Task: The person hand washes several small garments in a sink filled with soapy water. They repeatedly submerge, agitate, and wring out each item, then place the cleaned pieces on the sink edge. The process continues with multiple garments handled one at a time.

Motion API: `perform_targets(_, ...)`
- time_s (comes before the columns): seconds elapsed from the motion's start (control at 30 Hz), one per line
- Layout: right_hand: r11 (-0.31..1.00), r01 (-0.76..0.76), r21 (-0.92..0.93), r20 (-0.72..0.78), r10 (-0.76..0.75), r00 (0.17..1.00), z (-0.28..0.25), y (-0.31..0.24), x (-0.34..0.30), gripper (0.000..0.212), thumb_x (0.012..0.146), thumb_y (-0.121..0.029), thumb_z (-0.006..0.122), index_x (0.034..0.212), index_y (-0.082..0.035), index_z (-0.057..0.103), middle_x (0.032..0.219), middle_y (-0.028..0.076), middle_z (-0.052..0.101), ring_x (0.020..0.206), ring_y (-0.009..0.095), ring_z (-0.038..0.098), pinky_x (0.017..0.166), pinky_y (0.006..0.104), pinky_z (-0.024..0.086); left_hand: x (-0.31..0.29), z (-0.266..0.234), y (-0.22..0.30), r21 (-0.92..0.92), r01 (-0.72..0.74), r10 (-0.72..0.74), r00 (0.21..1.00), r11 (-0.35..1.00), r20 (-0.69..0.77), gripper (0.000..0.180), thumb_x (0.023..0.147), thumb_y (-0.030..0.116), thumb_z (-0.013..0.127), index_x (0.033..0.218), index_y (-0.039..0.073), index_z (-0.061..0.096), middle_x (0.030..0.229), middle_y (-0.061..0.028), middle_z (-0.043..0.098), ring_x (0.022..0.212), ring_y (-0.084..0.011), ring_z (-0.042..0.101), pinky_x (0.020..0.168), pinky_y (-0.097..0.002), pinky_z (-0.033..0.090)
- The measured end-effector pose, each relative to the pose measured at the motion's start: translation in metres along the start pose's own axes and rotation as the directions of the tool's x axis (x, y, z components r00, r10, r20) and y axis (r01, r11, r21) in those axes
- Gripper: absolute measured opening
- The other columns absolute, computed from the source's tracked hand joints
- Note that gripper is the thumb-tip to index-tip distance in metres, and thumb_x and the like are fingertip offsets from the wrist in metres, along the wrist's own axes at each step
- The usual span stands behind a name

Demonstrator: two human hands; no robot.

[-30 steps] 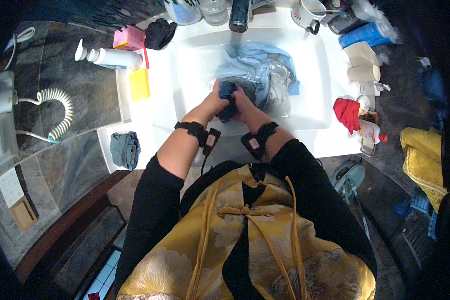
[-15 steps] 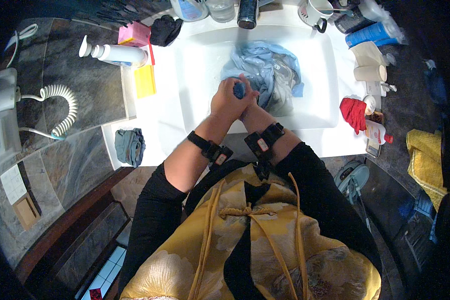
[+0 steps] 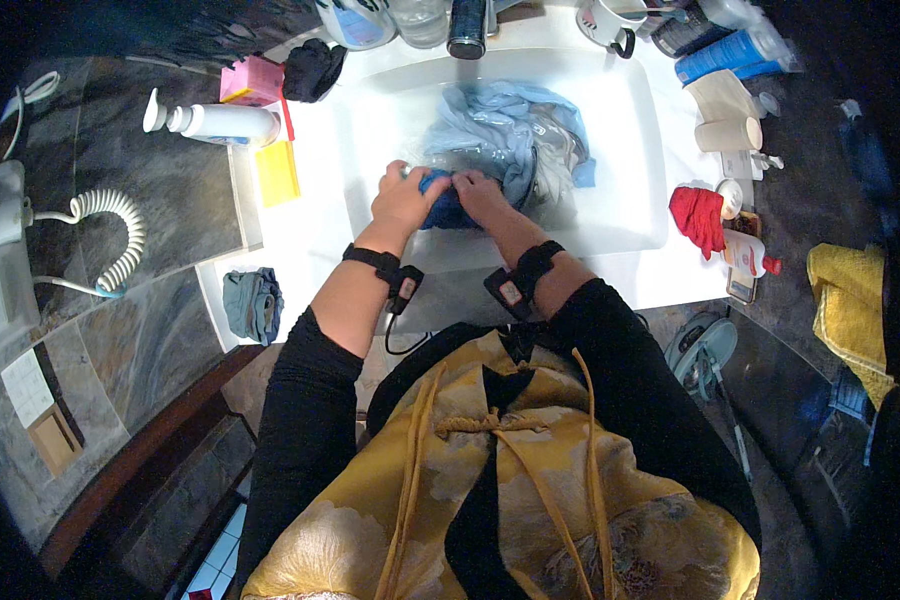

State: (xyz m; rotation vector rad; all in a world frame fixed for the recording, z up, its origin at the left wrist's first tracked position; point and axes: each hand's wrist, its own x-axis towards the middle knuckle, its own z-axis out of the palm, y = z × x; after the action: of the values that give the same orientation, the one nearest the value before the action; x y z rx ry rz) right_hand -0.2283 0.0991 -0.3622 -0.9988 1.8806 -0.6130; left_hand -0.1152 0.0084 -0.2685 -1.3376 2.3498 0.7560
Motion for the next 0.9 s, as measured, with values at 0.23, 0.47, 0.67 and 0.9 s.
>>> perform_targets(0.23,0.953,-0.098,-0.286,0.057,0.120,0.991,-0.014,-0.016,-0.024,0.065,0.080,-0.019,0.056,0.139,-0.028,0.029,0.134,0.029,0.033,0.115,0.047,0.045,0.096,0.0485,0.040,0.000,0.030,-0.030,0.496,-0.304,0.211,0.949,0.814,0.235,0.092,0.070,0.053,0.070,0.144,0.032,0.021,0.152,-0.0038,0.009,0.135,-0.0372,0.018,0.099,-0.0555,0.024)
perform_targets(0.47,0.649,-0.343,0.679,0.110,0.372,0.922,0.005,-0.001,0.011,0.043,0.084,-0.030,0.051,0.125,-0.015,0.046,0.109,0.017,0.059,0.100,0.035,0.058,0.085,0.0440,0.047,0.023,0.035,-0.011,-0.351,-0.079,0.155,0.968,0.933,0.195,0.082,0.072,0.012,0.070,0.142,0.016,0.027,0.124,-0.0231,0.050,0.109,-0.0346,0.053,0.088,-0.0409,0.045)
perform_targets(0.67,-0.151,-0.341,0.928,0.347,0.010,0.938,-0.025,-0.015,0.000,0.043,0.088,-0.049,0.047,0.098,-0.009,0.059,0.089,0.008,0.064,0.081,0.028,0.061,0.077,0.0428,0.049,-0.012,0.007,0.025,-0.737,-0.038,0.200,0.971,0.675,0.134,0.088,0.067,0.018,0.080,0.138,0.005,0.030,0.118,-0.0183,0.055,0.105,-0.0254,0.055,0.089,-0.0358,0.046)
perform_targets(0.9,-0.333,-0.323,0.886,0.337,-0.015,0.941,-0.015,-0.037,0.001,0.044,0.090,-0.048,0.045,0.101,-0.008,0.058,0.092,0.011,0.063,0.082,0.029,0.062,0.077,0.0423,0.050,-0.032,-0.005,0.051,-0.489,-0.277,0.132,0.941,0.827,-0.310,0.062,0.066,0.034,0.079,0.114,0.003,0.054,0.106,-0.0156,0.059,0.098,-0.0278,0.059,0.085,-0.0346,0.047)
